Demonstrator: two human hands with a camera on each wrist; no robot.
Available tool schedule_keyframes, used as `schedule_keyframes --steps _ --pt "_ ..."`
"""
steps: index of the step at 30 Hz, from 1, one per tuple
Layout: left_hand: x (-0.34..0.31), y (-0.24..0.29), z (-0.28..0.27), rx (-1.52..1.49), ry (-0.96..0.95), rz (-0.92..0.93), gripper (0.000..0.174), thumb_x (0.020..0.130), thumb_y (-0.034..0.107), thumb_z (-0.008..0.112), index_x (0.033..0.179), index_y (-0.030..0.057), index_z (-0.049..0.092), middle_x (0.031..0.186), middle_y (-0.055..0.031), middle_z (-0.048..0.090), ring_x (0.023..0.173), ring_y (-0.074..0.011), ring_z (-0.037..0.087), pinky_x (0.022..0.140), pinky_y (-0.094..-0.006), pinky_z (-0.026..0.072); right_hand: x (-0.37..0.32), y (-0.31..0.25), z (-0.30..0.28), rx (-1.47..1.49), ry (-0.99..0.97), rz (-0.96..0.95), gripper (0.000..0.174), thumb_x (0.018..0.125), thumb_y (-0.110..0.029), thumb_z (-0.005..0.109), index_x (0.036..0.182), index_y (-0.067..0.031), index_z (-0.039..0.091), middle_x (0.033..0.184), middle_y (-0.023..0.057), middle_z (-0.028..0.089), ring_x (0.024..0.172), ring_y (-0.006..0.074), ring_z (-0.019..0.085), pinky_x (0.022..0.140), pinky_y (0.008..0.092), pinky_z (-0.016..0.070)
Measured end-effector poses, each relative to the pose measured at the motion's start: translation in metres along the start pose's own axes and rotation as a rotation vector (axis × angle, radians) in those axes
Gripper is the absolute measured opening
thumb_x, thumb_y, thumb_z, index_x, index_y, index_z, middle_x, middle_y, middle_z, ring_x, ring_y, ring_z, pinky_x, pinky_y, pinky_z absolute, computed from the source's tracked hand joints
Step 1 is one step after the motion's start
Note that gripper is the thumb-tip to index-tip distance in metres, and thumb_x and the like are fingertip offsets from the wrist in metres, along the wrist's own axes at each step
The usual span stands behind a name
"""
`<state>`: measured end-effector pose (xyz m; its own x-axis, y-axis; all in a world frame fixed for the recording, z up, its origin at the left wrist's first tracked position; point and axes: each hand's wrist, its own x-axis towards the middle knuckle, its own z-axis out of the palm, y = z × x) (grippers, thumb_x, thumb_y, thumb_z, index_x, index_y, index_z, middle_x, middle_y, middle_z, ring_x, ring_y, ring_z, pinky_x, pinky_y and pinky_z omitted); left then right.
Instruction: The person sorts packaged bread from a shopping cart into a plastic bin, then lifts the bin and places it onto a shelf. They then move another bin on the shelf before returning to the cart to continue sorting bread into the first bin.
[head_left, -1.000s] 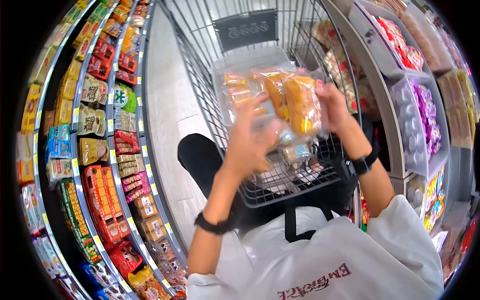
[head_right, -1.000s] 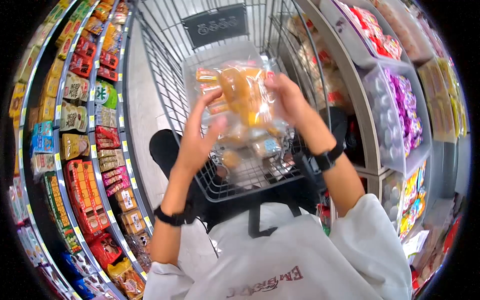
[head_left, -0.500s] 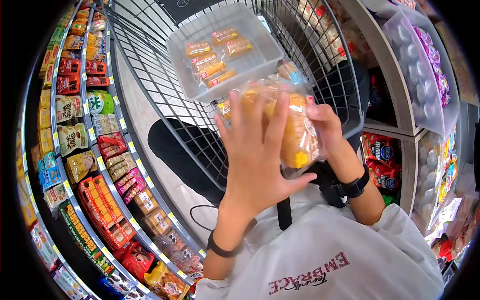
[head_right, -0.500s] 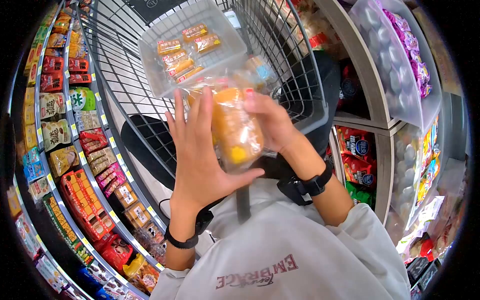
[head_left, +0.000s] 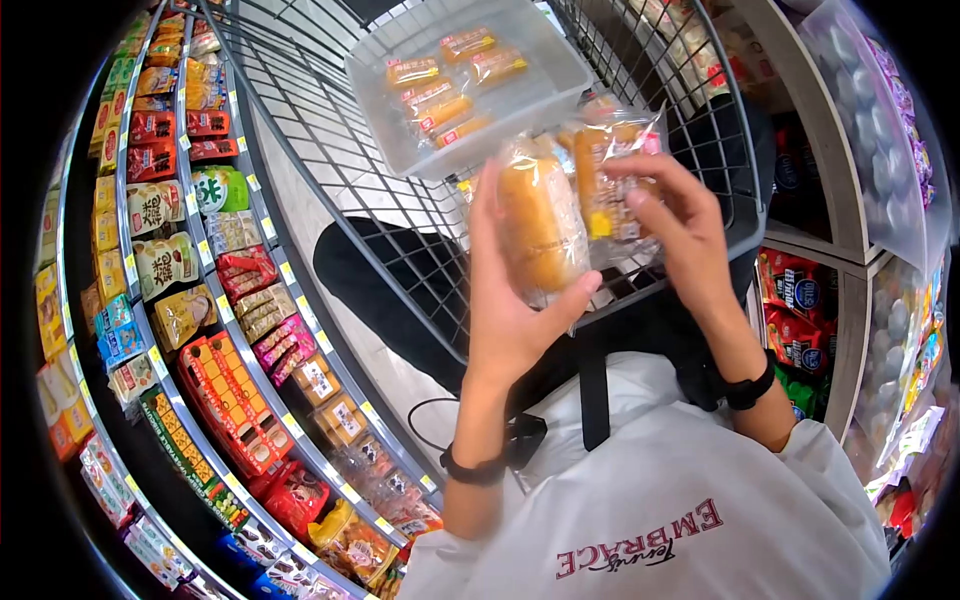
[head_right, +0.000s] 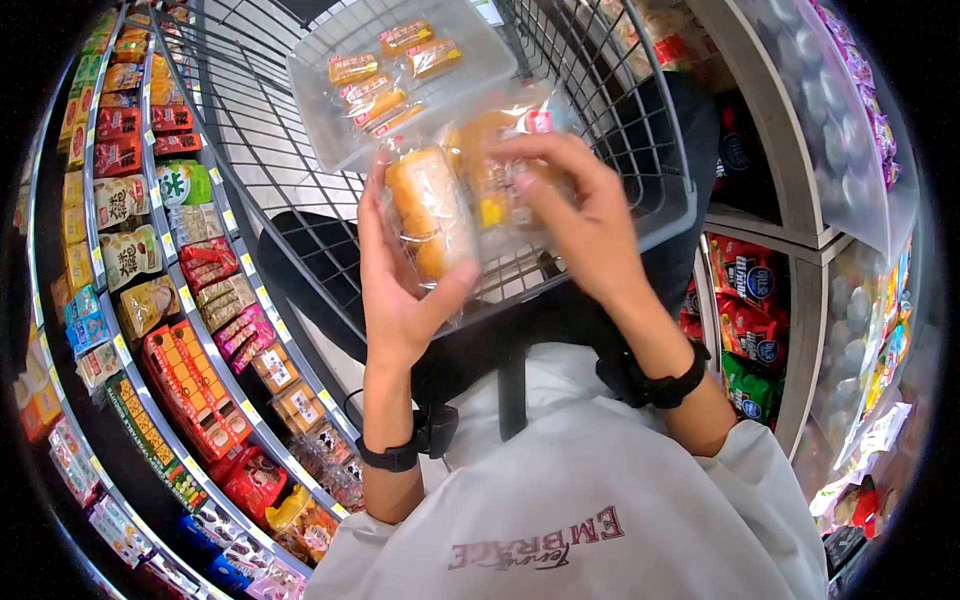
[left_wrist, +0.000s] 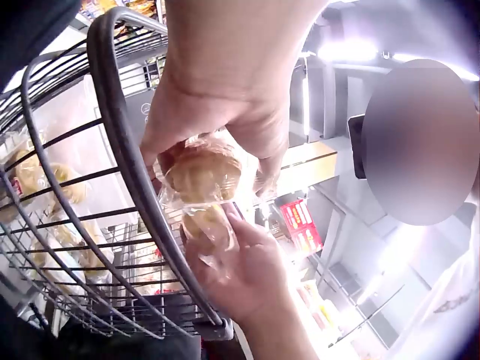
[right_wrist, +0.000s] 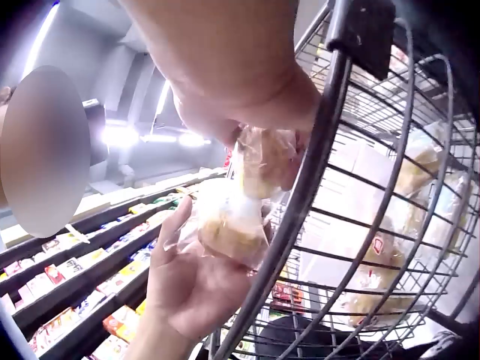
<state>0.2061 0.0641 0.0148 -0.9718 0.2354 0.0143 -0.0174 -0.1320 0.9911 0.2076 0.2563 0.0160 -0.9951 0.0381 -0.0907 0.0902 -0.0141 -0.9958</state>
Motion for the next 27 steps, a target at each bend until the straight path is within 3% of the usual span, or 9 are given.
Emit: schedule_keyframes --steps 1,2,4,7,16,22,24,26,27 --pt "0.0 -0.001 -0.001 -0.019 -0.007 -0.028 0.11 0.074 0.016 0.082 0.156 0.0027 0.011 0.151 -0.0188 0.031 0.139 -0.0297 0.037 0.113 -0.0422 0.0355 0.001 0.004 -0.005 0.128 0.009 0.081 0.035 0.093 -0.012 0.06 0.127 -0.005 0.063 0.126 0.008 0.061 0.11 0.0142 0.058 0.094 0.0274 0.0466" --pt "-0.001 -0.002 -0.001 -0.04 -0.017 -0.054 0.109 0.075 0.016 0.082 0.156 0.0028 0.01 0.151 -0.019 0.031 0.139 -0.0296 0.037 0.113 -0.0419 0.0358 0.005 0.006 -0.001 0.23 0.05 0.021 0.047 0.091 -0.008 0.059 0.138 -0.0082 0.055 0.134 0.01 0.058 0.114 0.0162 0.059 0.096 0.0276 0.0471" --pt "-0.001 -0.001 0.001 -0.078 -0.009 -0.076 0.108 0.075 0.015 0.082 0.156 0.0028 0.011 0.15 -0.0185 0.031 0.139 -0.0288 0.038 0.113 -0.0416 0.0357 0.004 -0.002 0.003 0.324 0.102 0.1 0.061 0.09 -0.008 0.058 0.148 -0.0082 0.041 0.135 0.0144 0.057 0.115 0.0179 0.06 0.097 0.0286 0.0475" --pt "-0.003 -0.004 -0.002 -0.023 0.0 -0.052 0.108 0.074 0.014 0.082 0.156 0.0029 0.012 0.15 -0.0179 0.031 0.138 -0.0282 0.038 0.113 -0.0414 0.0357 0.002 0.003 -0.006 0.367 0.021 0.203 0.069 0.088 -0.009 0.059 0.152 -0.0069 0.032 0.135 0.0188 0.056 0.116 0.0198 0.06 0.099 0.0299 0.0475" --pt "-0.001 -0.006 0.002 -0.103 0.014 -0.117 0.117 0.065 0.012 0.089 0.156 0.003 0.015 0.151 -0.0159 0.032 0.14 -0.0265 0.036 0.114 -0.0399 0.0341 0.006 0.006 -0.018 0.679 -0.091 0.224 0.069 0.086 -0.009 0.056 0.15 -0.0001 0.032 0.14 0.0196 0.051 0.125 0.0245 0.055 0.106 0.0351 0.0437" --pt "0.0 -0.006 0.002 -0.029 0.024 -0.114 0.122 0.061 0.011 0.093 0.156 0.0021 0.016 0.148 -0.0147 0.04 0.135 -0.0251 0.044 0.112 -0.0377 0.0385 0.006 0.015 -0.026 0.818 -0.124 0.249 0.069 0.087 -0.01 0.055 0.15 0.0016 0.032 0.144 0.0195 0.048 0.129 0.0256 0.052 0.11 0.0375 0.0397" --pt "0.002 -0.003 0.003 -0.029 0.041 -0.158 0.126 0.058 0.017 0.096 0.155 0.0027 0.018 0.151 -0.0145 0.035 0.138 -0.0256 0.039 0.114 -0.0393 0.0354 0.006 0.014 -0.025 0.823 -0.1 0.252 0.068 0.086 -0.01 0.055 0.149 0.002 0.032 0.143 0.0186 0.049 0.129 0.0248 0.052 0.11 0.037 0.0403" --pt "0.001 -0.011 -0.001 0.019 0.018 -0.103 0.123 0.061 0.013 0.094 0.156 0.0035 0.016 0.147 -0.0149 0.041 0.134 -0.0252 0.045 0.111 -0.0377 0.0398 0.006 0.01 -0.024 0.789 -0.105 0.225 0.068 0.086 -0.009 0.056 0.149 0.0017 0.033 0.14 0.0176 0.051 0.127 0.025 0.054 0.108 0.0364 0.0426" --pt "0.001 -0.014 -0.002 0.035 0.032 -0.099 0.122 0.063 0.012 0.093 0.157 0.0044 0.015 0.147 -0.015 0.04 0.134 -0.0257 0.045 0.111 -0.0381 0.0399 0.007 0.008 -0.022 0.788 -0.095 0.202 0.07 0.086 -0.007 0.063 0.148 0.0014 0.033 0.137 0.0169 0.052 0.125 0.0241 0.055 0.105 0.035 0.0443"
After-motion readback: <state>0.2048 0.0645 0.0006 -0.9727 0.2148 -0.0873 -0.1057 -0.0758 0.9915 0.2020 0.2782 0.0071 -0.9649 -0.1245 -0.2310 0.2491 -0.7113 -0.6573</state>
